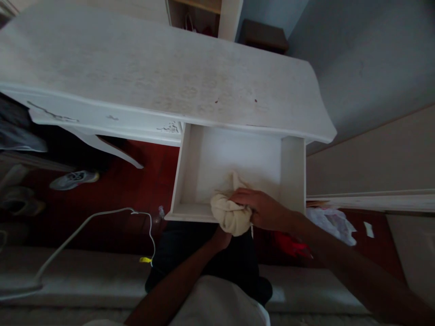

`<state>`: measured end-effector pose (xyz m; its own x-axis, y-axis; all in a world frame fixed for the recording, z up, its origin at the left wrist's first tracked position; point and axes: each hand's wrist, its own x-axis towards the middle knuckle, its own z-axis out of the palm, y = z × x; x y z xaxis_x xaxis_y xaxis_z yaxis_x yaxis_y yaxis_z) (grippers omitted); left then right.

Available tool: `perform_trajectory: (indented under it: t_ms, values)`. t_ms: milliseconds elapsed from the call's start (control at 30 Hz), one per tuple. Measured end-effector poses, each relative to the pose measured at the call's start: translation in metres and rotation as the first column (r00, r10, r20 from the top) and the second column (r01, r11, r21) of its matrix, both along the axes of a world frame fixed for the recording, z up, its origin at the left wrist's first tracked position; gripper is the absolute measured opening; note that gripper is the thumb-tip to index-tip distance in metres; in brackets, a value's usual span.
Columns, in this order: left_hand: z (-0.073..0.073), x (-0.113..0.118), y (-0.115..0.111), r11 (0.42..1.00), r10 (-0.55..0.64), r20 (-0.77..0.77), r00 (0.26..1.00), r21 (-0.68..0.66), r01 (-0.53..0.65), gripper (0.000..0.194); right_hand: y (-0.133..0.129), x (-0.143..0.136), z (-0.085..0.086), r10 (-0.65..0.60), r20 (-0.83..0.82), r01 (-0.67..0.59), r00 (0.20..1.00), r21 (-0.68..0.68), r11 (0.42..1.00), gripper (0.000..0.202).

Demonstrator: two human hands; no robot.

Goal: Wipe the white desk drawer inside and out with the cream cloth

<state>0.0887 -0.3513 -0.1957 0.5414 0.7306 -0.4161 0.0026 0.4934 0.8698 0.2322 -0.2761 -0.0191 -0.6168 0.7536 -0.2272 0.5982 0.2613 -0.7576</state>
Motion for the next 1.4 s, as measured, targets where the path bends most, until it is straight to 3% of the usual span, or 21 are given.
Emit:
perform_trajectory:
  t_ms: [133,233,333,467,667,833,933,1033,1133,1267,1400]
  values:
    - [0.001,-0.002,0.002,0.988,-0.075,-0.016,0.997,0.136,0.077,0.03,-0.024,0.057,0.006,-0.161,0.145,0.169,0.976,-0.044,0.985,0.03]
    - [0.004,-0.005,0.005,0.976,-0.083,-0.03,0.996,0.201,0.087,0.042,-0.038,0.09,0.011,-0.214,0.139,0.22,0.967,-0.026,0.975,0.024]
    - [0.007,-0.007,0.009,0.969,-0.09,-0.048,0.995,0.227,0.099,0.046,-0.044,0.103,0.011,-0.199,0.118,0.194,0.973,0.055,0.98,0.025]
    - [0.007,-0.006,0.011,0.979,-0.037,-0.049,0.998,0.201,0.046,0.046,-0.038,0.098,0.001,-0.214,0.256,0.181,0.942,0.149,0.972,0.039]
    - [0.009,-0.002,0.011,0.985,0.015,-0.006,1.0,0.169,-0.014,0.044,-0.011,0.09,-0.023,-0.211,0.532,0.013,0.82,0.35,0.937,0.043]
    - [0.016,-0.001,0.013,0.989,0.042,0.04,0.998,0.143,-0.047,0.041,0.034,0.099,-0.033,-0.284,0.571,-0.127,0.77,0.574,0.809,0.015]
    - [0.015,0.0,0.014,0.988,0.043,0.053,0.998,0.145,-0.051,0.042,0.065,0.103,-0.031,-0.373,0.58,-0.171,0.725,0.675,0.717,0.014]
    - [0.01,0.003,0.015,0.989,0.052,0.057,0.997,0.139,-0.059,0.044,0.09,0.102,-0.031,-0.448,0.569,-0.155,0.689,0.72,0.676,0.018]
    - [0.005,0.006,0.015,0.987,0.086,0.046,0.995,0.134,-0.091,0.047,0.102,0.1,-0.034,-0.469,0.515,-0.073,0.717,0.725,0.684,0.021]
    - [-0.002,0.009,0.014,0.988,0.088,0.036,0.996,0.125,-0.091,0.051,0.092,0.098,-0.033,-0.379,0.408,0.001,0.83,0.679,0.734,0.037]
    - [-0.008,0.011,0.012,0.989,0.094,0.058,0.994,0.108,-0.1,0.051,0.064,0.089,-0.019,-0.285,0.403,0.034,0.87,0.527,0.849,0.015]
